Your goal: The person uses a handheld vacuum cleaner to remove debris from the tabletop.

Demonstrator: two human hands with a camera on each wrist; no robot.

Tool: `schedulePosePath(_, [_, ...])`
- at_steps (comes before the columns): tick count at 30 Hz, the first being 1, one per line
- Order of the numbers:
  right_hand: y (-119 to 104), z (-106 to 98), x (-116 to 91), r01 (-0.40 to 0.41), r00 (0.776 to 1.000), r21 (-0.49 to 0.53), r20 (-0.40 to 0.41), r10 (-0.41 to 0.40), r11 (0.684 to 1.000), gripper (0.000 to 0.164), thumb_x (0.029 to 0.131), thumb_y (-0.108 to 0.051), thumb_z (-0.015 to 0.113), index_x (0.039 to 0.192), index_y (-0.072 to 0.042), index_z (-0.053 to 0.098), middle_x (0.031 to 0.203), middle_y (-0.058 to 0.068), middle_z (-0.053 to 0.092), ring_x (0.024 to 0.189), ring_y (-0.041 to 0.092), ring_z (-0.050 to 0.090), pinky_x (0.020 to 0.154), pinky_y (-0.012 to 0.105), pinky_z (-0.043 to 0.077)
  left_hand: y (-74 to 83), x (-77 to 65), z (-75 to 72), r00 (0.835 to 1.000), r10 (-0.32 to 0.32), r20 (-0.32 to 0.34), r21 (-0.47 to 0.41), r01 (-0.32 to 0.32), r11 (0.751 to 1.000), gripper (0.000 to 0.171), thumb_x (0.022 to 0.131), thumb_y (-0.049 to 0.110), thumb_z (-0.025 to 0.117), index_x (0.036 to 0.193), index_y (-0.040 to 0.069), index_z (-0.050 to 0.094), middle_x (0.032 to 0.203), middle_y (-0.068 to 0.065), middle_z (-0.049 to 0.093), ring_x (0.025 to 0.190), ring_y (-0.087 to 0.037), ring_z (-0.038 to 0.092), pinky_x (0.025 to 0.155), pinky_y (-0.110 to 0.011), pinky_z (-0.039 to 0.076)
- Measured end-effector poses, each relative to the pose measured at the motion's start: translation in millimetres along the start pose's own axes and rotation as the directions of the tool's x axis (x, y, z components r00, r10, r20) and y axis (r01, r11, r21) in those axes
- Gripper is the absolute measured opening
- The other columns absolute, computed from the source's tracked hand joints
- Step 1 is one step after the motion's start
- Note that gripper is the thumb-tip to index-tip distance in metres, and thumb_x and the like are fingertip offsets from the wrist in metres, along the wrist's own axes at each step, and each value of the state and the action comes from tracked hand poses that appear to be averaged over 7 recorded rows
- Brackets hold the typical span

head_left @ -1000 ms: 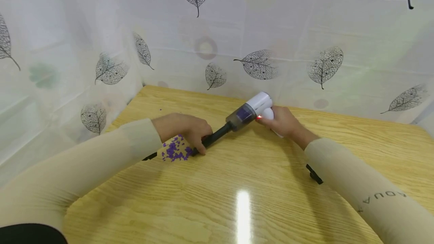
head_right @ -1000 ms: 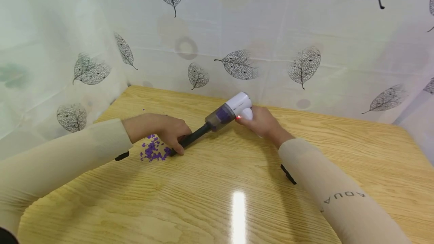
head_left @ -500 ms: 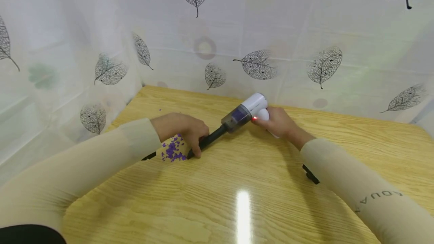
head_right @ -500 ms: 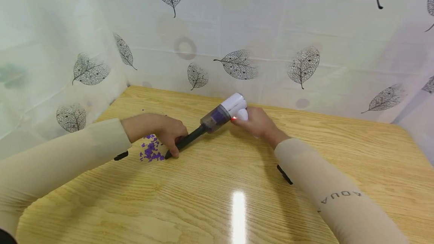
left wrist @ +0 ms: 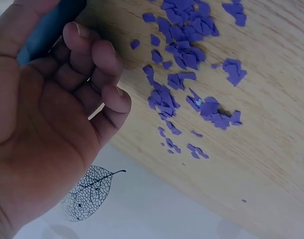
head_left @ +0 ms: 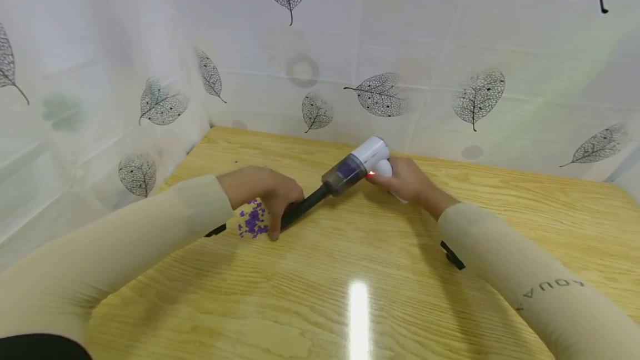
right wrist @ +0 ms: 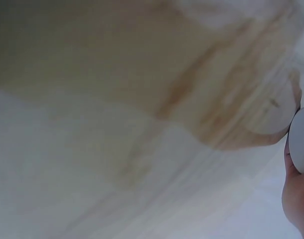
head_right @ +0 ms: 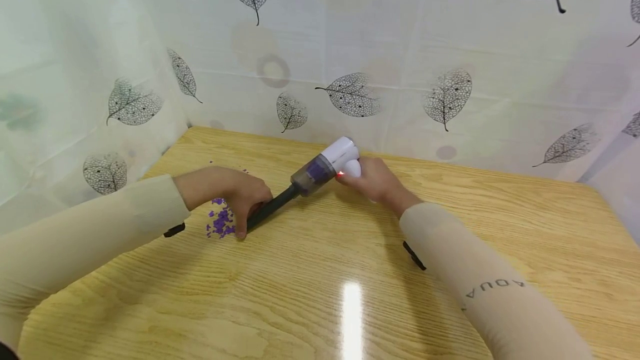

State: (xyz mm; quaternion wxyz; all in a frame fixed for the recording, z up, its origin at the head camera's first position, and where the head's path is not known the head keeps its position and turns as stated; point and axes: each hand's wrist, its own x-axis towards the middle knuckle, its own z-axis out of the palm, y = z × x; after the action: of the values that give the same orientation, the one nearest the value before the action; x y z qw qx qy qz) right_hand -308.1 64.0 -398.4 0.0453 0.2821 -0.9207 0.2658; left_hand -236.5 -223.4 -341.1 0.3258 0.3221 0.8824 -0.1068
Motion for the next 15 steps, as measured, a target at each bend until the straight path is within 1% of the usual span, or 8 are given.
schedulePosePath(4, [-0.5, -0.6, 1.5, -0.007, 1.000, -0.005, -0.011, 0.007, 1.000, 0.042, 0.082, -0.050, 0.060, 0.085, -0.009, 0.053, 0.069, 0.004, 0.057, 0.061, 0.019, 0.052, 0.054, 0.035, 0.045, -1.7, -4.2, -0.3, 1.000, 0.017, -0.007, -0.002, -0.017, 1.000, 0.062, 0.050, 0.044, 0.087, 0.093, 0.014, 0.052, 0.084, 0.004, 0.060, 0.076, -0.011, 0.055, 0.070, -0.026, 0.048])
schedulePosePath(7, [-1.0, -1.5, 1.6, -0.008, 1.000, -0.016, -0.021, 0.008, 1.000, 0.042, 0.082, -0.049, 0.060, 0.086, -0.008, 0.053, 0.071, 0.005, 0.056, 0.063, 0.020, 0.051, 0.055, 0.035, 0.044, -3.0, -6.8, -0.2, 1.000, 0.027, -0.010, -0.011, -0.027, 1.000, 0.063, 0.049, 0.036, 0.088, 0.095, 0.014, 0.051, 0.084, 0.004, 0.060, 0.075, -0.010, 0.056, 0.071, -0.025, 0.048])
schedulePosePath(12, [-0.8, -1.4, 1.7, -0.009, 1.000, -0.019, -0.020, 0.009, 1.000, 0.044, 0.082, -0.051, 0.059, 0.086, -0.008, 0.053, 0.071, 0.005, 0.056, 0.063, 0.020, 0.051, 0.055, 0.035, 0.044, -4.9, -9.3, 1.8, 0.999, 0.032, -0.019, -0.038, -0.033, 0.999, 0.057, 0.053, 0.018, 0.087, 0.096, 0.014, 0.051, 0.083, 0.004, 0.060, 0.074, -0.010, 0.056, 0.070, -0.025, 0.048])
schedulePosePath(15, [-0.8, -1.4, 1.4, -0.006, 1.000, -0.015, -0.022, 0.006, 1.000, 0.044, 0.082, -0.050, 0.059, 0.086, -0.007, 0.053, 0.071, 0.005, 0.055, 0.063, 0.020, 0.051, 0.055, 0.035, 0.044, -5.5, -10.1, 3.5, 0.999, 0.039, -0.033, -0.052, -0.041, 0.998, 0.052, 0.056, 0.010, 0.084, 0.096, 0.014, 0.051, 0.082, 0.004, 0.060, 0.073, -0.010, 0.057, 0.069, -0.024, 0.049])
